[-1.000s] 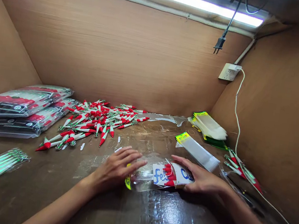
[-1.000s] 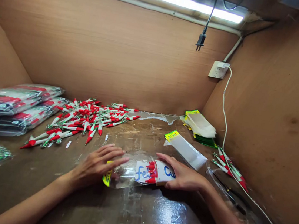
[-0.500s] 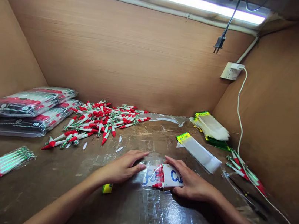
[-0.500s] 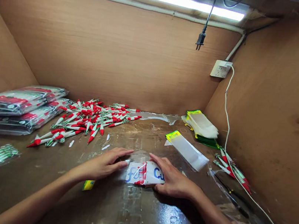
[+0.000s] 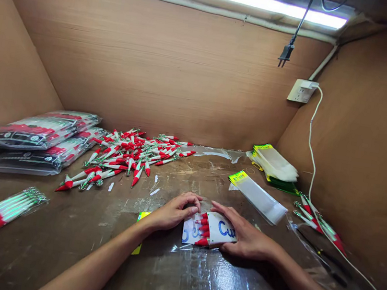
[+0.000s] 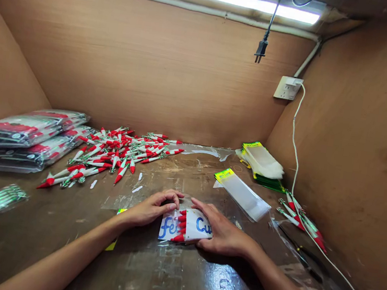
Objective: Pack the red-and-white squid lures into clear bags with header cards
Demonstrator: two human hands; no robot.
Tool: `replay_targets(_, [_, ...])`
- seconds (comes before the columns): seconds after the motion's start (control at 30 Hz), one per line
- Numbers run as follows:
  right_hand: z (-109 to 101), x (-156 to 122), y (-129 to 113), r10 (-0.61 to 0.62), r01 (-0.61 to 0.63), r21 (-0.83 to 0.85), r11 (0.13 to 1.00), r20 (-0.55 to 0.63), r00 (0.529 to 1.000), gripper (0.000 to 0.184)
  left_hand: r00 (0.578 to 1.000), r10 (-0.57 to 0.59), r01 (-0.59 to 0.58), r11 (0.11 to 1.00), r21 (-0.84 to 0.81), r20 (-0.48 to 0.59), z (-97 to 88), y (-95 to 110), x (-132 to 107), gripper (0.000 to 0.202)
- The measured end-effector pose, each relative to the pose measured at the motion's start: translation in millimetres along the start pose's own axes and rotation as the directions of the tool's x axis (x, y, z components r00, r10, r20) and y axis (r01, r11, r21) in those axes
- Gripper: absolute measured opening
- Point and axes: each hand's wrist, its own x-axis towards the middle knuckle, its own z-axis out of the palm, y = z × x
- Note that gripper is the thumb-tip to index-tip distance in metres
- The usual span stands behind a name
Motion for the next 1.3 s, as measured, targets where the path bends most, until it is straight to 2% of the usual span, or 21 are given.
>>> replay_targets(0.2, [-1,7,0,-0.03,0.031,-0.01,0.999,0.049,0.998,0.105,1.0,0.016,-0.016,0.998,-0.054,0.0,1.2,1,-1,0.025])
replay_targets(0.33, [-6,12,-2,-0.036,0.038,-0.023,0.999,0.079,0.996,0.098,0.999,0.011,-0.003,0.973,-0.231,0.033,-4.8,1,-3,0.026])
replay_targets(0.4, [-7,14,-3,-0.028,0.03,-0.027,0.999,0.08,0.996,0.096,0.998,0.005,0.01,0.967,-0.255,0.058,-10.6,4,-4,0.024])
replay_targets(0.5, [-6,14,-2,-0.039,0.041,-0.032,0.999,0.075,0.996,0.096,0.993,0.072,-0.067,0.996,-0.051,0.096,-15.8,13,-6,0.015])
replay_targets(0.57, [-4,14,0,-0.051,0.053,-0.033,0.998,0.068,0.996,0.098,0.983,0.142,-0.155,0.981,0.115,0.119,-14.7,22,-7,0.021])
replay_targets(0.67, [-2,14,4,-0.062,0.064,-0.029,0.998,0.06,0.996,0.1,0.969,0.203,-0.24,0.911,0.337,0.141,-7.3,36,-8,0.032])
replay_targets(0.8, [-2,13,6,-0.055,0.057,-0.037,0.998,0.056,0.997,0.101,0.971,0.16,-0.235,0.782,0.577,0.179,2.6,45,-9,0.037])
replay_targets(0.9, [-3,13,5,-0.049,0.051,-0.036,0.998,0.051,0.998,0.101,0.974,0.141,-0.218,0.776,0.592,0.175,2.2,40,-10,0.052])
replay_targets(1.07, [-3,14,3,-0.057,0.059,-0.027,0.998,0.056,0.997,0.102,0.975,0.137,-0.199,0.885,0.422,0.174,-8.3,25,-10,0.072])
replay_targets(1.17, [-2,14,3,-0.052,0.053,-0.031,0.998,0.047,0.998,0.103,0.982,0.132,-0.179,0.886,0.428,0.136,-10.7,22,-10,0.059])
replay_targets(1.3, [-2,13,3,-0.022,0.024,-0.035,0.999,0.041,0.999,0.106,0.981,0.155,-0.193,0.831,0.522,0.115,-8.9,21,-8,0.032])
